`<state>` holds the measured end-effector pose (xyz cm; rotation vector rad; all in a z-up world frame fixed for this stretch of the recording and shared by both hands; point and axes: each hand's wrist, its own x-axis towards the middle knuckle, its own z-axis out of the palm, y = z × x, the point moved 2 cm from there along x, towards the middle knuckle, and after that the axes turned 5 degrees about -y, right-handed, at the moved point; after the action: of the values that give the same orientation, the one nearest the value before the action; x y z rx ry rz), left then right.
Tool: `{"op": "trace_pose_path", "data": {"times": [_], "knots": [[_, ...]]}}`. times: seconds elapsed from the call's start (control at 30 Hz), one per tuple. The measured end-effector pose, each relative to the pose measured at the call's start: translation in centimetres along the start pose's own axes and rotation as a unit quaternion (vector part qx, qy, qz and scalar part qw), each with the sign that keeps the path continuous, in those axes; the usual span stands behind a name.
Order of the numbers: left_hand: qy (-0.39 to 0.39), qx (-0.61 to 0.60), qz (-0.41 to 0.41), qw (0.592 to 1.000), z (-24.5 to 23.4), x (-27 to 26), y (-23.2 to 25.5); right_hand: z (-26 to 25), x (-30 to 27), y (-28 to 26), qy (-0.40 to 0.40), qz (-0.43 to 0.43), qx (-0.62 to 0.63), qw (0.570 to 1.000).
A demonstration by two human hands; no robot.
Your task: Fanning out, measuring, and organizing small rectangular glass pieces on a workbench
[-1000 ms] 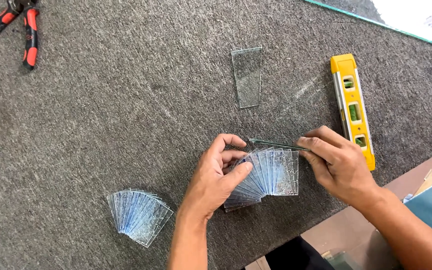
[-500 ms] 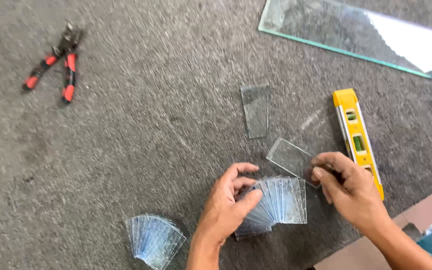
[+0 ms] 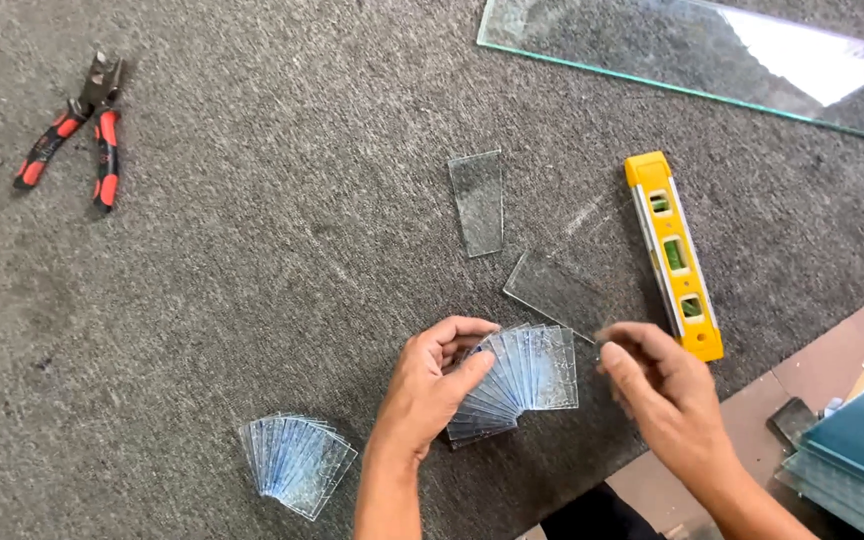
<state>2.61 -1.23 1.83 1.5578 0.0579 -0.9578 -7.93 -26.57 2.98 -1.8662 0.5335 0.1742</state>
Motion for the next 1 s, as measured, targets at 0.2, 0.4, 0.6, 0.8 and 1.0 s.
{"op": "trace_pose_path", "data": {"times": [0.2, 0.4, 0.6, 0.8, 1.0], "knots": [[0.008, 0.018, -0.002, 1.000, -0.1, 0.2, -0.6, 1.8, -1.1, 1.7, -0.046, 0.068, 0.061, 0.995], [0.005, 0.014, 0.027, 1.000, 0.0, 0.1, -0.4, 2.1, -1.5, 3.0, -0.085, 0.008, 0.021, 0.996], [0.010, 0.032, 0.005, 0.999, 0.0, 0.2, -0.4, 3.1, -1.5, 1.8, -0.110, -0.023, 0.039, 0.993], [0.006, 0.016, 0.015, 1.000, 0.1, 0.1, 0.0, 3.0, -1.5, 1.8, -0.125, -0.033, 0.070, 0.989], [0.009, 0.021, 0.014, 1.000, 0.1, 0.0, 0.5, 2.9, -1.5, 1.5, -0.127, -0.043, 0.014, 0.991]]}}
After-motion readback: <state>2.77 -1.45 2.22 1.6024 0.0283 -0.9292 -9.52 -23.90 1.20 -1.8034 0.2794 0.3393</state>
